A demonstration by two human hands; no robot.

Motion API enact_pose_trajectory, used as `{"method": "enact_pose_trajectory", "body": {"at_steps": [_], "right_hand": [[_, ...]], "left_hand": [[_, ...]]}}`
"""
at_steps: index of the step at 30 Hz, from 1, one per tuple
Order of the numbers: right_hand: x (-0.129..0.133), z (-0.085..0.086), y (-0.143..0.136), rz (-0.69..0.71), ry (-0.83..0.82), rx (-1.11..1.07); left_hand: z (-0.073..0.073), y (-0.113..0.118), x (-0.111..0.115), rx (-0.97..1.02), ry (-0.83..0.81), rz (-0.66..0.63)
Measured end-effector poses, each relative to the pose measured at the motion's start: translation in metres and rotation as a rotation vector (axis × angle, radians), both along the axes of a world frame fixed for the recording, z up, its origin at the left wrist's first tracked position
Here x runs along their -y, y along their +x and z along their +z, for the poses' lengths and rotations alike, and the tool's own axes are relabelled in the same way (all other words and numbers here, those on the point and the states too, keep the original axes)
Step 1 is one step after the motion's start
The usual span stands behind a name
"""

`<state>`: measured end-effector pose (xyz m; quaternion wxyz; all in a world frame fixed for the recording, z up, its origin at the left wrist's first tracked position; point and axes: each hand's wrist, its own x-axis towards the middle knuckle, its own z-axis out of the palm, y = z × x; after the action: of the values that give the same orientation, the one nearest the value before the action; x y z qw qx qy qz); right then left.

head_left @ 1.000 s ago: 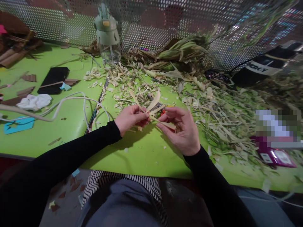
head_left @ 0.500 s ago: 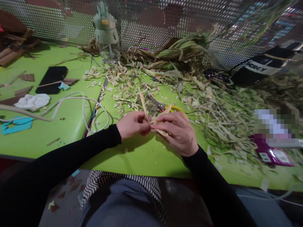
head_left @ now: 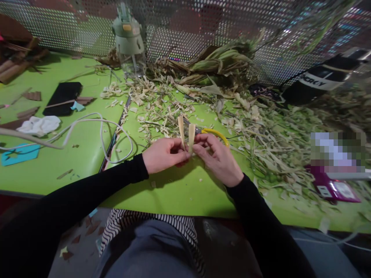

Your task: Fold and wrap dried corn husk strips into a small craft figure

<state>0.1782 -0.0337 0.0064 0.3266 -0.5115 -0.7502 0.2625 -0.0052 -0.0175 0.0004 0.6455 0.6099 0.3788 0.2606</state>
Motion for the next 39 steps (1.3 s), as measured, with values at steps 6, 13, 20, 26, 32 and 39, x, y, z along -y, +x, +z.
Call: {"method": "enact_pose_trajectory", "body": {"at_steps": [6, 13, 20, 26, 32, 39], "right_hand": [[-0.002, 0.011, 0.005, 0.095, -0.016, 0.154], [0.001, 0.007, 0.002, 0.002, 0.196, 0.162], [0.005, 0.004, 0.000, 0.054, -0.086, -0.148], [0.002, -0.001, 0.001, 0.155, 0.000, -0.129], [0.001, 0.003, -0.001, 0.184, 0.266, 0.057], [0.001, -0.003, -0.003, 0.175, 0.286, 0.114]], "left_hand": [[0.001, -0.003, 0.000, -0.198, 0.263, 0.024], [0.004, -0.004, -0.001, -0.480, 0.534, 0.024], [0.002, -0.004, -0.003, -0.329, 0.292, 0.081], [0.000, 0.000, -0.004, -0.034, -0.086, 0.080], [-0.005, -0.003, -0.004, -0.146, 0.127, 0.021], [0.004, -0.004, -0.001, -0.309, 0.393, -0.030]]}}
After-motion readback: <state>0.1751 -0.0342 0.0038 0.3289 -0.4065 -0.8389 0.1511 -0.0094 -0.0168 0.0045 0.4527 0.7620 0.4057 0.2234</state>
